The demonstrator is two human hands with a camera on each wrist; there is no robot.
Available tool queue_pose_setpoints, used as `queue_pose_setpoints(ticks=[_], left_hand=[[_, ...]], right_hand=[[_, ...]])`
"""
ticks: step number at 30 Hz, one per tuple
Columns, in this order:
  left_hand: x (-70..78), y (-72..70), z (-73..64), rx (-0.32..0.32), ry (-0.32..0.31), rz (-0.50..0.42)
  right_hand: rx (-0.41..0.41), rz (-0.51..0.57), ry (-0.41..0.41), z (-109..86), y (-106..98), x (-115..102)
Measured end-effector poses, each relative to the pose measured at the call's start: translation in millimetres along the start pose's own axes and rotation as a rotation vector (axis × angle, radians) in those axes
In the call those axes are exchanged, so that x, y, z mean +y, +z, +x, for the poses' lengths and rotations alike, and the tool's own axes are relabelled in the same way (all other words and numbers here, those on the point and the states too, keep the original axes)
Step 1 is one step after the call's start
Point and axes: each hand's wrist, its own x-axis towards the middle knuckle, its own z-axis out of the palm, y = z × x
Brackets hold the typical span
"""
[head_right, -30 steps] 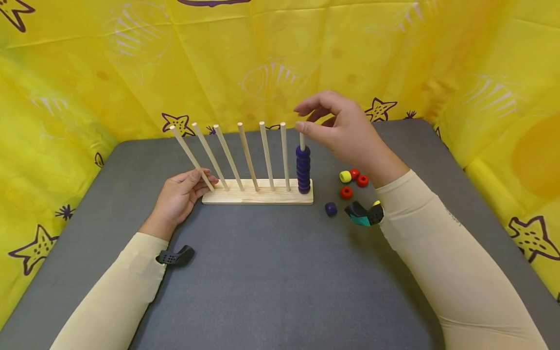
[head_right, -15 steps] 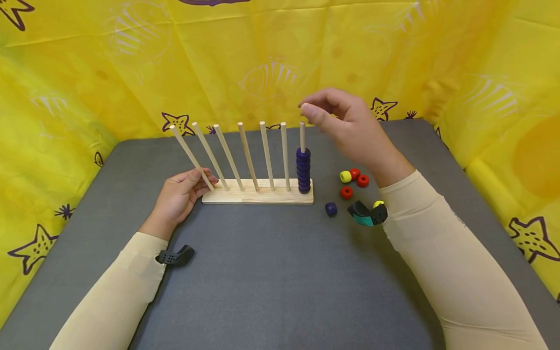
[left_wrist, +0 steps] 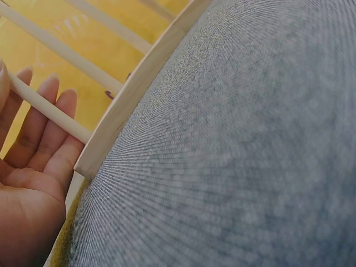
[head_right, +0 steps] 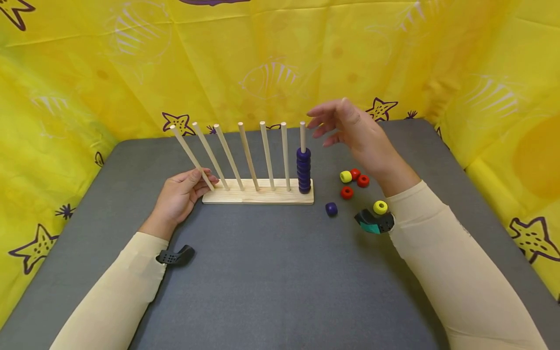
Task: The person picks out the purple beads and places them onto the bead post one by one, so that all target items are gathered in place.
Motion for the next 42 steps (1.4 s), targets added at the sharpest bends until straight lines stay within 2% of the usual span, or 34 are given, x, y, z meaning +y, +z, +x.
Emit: queue_pose_setpoints(ticks=[4, 11, 21, 25, 30, 35, 42], left_hand=[[-0.3, -0.1, 0.2, 0.000, -0.001, -0.003], [-0.6, -0.2, 0.6, 0.001, -0.001, -0.006], [1.1, 1.0, 0.5, 0.006, -0.008, -0.004], [0.9, 1.3, 0.5, 0.006, -0.010, -0.003], [0.9, 1.9, 0.0, 0.014, -0.009, -0.005], [1.1, 2.0, -0.3, 0.016, -0.010, -0.008], [0.6, 1.6, -0.2, 0.015, -0.010, 0.004]], right_hand=[[-0.025, 0.022, 0.004, -7.8, -5, 8], [-0.024, 0.042, 0.030, -20.5, -11, 18], [-0.023, 0.009, 0.102, -43.2, -16, 36], [0.002, -0.021, 0.132, -50.8, -14, 41], [0.015, -0.103, 0.206, -61.2, -11, 45], [-0.014, -0.164, 0.260, -72.3, -12, 52], [-0.056, -0.225, 0.275, -82.2, -10, 66]])
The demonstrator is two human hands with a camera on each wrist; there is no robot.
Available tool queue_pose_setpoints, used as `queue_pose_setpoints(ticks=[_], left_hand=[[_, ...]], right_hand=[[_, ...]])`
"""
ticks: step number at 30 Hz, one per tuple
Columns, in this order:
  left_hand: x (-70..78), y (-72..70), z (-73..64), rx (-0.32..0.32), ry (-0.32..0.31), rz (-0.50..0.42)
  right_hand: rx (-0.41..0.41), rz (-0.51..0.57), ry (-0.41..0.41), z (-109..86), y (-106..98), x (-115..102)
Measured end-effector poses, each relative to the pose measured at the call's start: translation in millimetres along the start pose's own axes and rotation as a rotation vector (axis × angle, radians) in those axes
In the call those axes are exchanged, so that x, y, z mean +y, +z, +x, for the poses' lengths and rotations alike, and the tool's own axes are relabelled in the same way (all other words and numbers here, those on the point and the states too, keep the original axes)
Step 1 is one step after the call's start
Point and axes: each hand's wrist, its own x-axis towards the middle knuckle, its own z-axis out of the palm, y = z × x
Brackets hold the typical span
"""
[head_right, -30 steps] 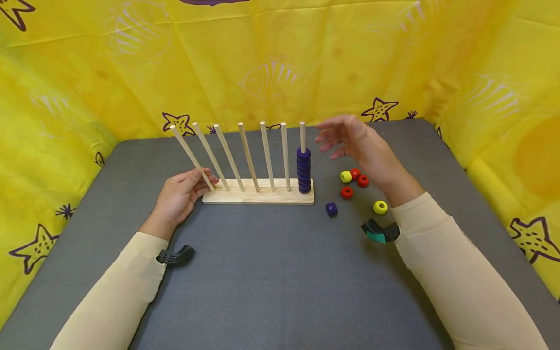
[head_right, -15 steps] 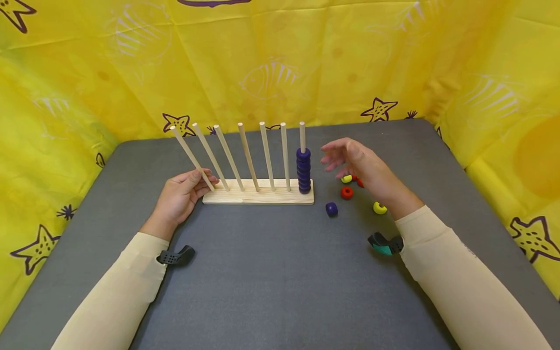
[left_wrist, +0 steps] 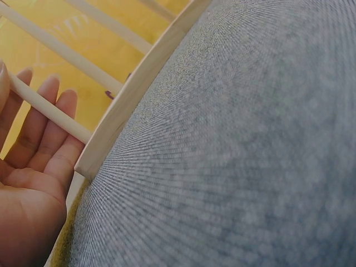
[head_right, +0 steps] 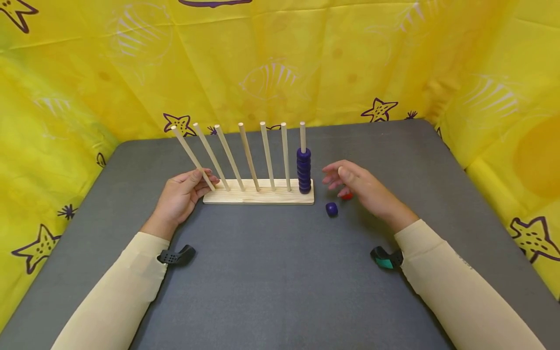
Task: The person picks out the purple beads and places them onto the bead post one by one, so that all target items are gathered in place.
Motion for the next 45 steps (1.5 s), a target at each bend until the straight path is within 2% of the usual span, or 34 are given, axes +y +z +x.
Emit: queue_pose_setpoints(ticks=[6, 10, 17, 26, 31, 37, 45], left_hand=[[0.7, 0.3, 0.9, -0.004, 0.001, -0.004], [1.3, 0.0, 0.9, -0.002, 0.001, -0.009], [1.2, 1.4, 0.0, 0.006, -0.008, -0.016], [2.4, 2.2, -0.7, 0.004, -0.009, -0.004], [3.0, 1.3, -1.4, 0.006, -0.013, -0.003], [2.9, 1.1, -1.5, 0.006, -0.008, -0.003], [2.7, 1.6, -1.4, 0.014, -0.014, -0.009]], right_hand=[[-0.037, -0.020, 0.066, -0.1, 5, 2], [-0.052, -0.104, 0.122, -1.1, 4, 7], [-0.137, -0.207, 0.188, -3.0, 2, 18], [-0.192, -0.403, 0.185, -3.0, 5, 15], [-0.175, -0.479, 0.168, -2.3, 7, 15], [-0.116, -0.448, 0.172, -3.0, 8, 14], [-0.014, -0.422, 0.096, -1.9, 6, 14]])
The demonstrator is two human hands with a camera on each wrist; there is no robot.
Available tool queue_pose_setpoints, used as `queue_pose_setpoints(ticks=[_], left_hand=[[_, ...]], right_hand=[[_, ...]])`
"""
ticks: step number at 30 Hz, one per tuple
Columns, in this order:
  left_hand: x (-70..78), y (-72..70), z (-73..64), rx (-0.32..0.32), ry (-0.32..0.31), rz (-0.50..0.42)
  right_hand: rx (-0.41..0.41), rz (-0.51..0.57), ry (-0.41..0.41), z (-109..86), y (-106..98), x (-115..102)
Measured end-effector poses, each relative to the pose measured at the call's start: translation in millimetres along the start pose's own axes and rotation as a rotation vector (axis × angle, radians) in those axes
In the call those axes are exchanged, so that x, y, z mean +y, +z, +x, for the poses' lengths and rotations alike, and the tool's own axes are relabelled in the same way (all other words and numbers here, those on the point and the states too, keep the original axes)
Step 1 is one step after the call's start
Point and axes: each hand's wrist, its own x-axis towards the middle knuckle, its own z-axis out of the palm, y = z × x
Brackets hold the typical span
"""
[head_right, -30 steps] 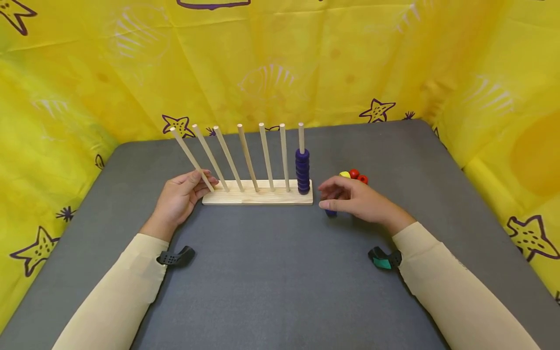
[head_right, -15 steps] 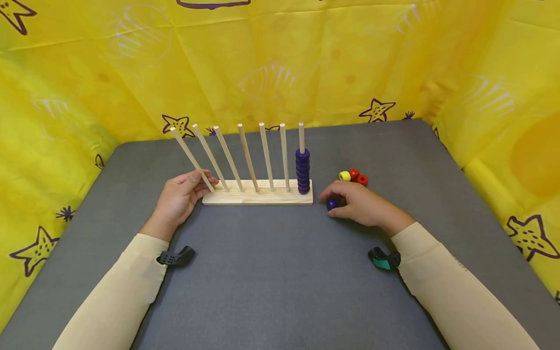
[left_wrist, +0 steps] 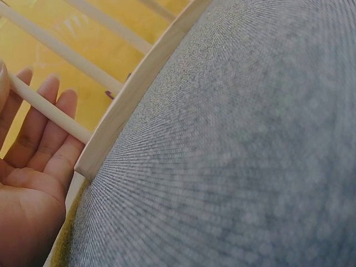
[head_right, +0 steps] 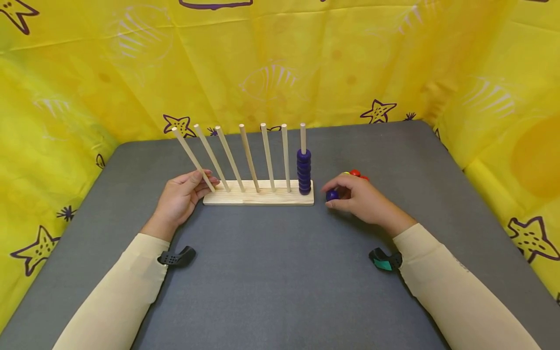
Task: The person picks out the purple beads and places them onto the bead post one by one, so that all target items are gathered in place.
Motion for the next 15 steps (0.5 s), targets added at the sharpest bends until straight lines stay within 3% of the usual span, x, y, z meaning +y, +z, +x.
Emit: queue_pose_setpoints(ticks=[15], left_hand=[[-2.0, -1.2, 1.0, -0.004, 0.004, 0.009]], right_hand=[[0.169, 0.091, -0.085, 0.5, -6, -16]])
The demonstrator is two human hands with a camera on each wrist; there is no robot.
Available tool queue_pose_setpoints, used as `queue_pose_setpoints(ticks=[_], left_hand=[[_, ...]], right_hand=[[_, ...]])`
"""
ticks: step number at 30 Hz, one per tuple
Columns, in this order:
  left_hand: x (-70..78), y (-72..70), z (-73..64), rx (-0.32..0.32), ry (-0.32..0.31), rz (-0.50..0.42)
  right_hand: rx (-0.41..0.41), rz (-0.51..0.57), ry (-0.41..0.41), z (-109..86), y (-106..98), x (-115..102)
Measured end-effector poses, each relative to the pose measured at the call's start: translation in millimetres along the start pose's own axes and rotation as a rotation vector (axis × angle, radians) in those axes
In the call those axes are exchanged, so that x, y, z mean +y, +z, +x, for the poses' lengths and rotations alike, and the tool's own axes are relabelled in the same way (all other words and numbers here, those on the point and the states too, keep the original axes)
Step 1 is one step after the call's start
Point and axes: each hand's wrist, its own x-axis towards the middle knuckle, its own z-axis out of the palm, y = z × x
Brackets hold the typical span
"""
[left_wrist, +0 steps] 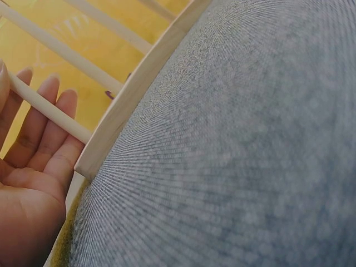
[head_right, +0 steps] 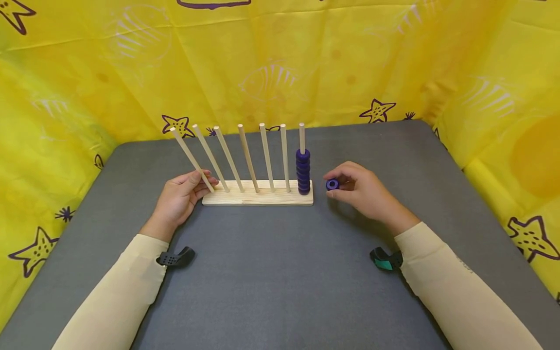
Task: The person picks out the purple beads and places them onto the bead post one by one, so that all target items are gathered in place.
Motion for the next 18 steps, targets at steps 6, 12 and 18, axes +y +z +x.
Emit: queue_pose_setpoints(ticks=[6, 12, 18], left_hand=[[0.3, -1.0, 0.5, -0.005, 0.001, 0.009], [-0.3, -0.5, 1.3, -0.011, 0.010, 0.000], [-0.4, -0.4, 0.4, -0.006, 0.007, 0.003]], right_hand=[[0.064, 0.005, 0.022, 0.6, -9, -15], [0.122, 0.006, -0.002, 8.8, -22, -33], [0.185, 0.025, -0.034, 21.7, -32, -60]])
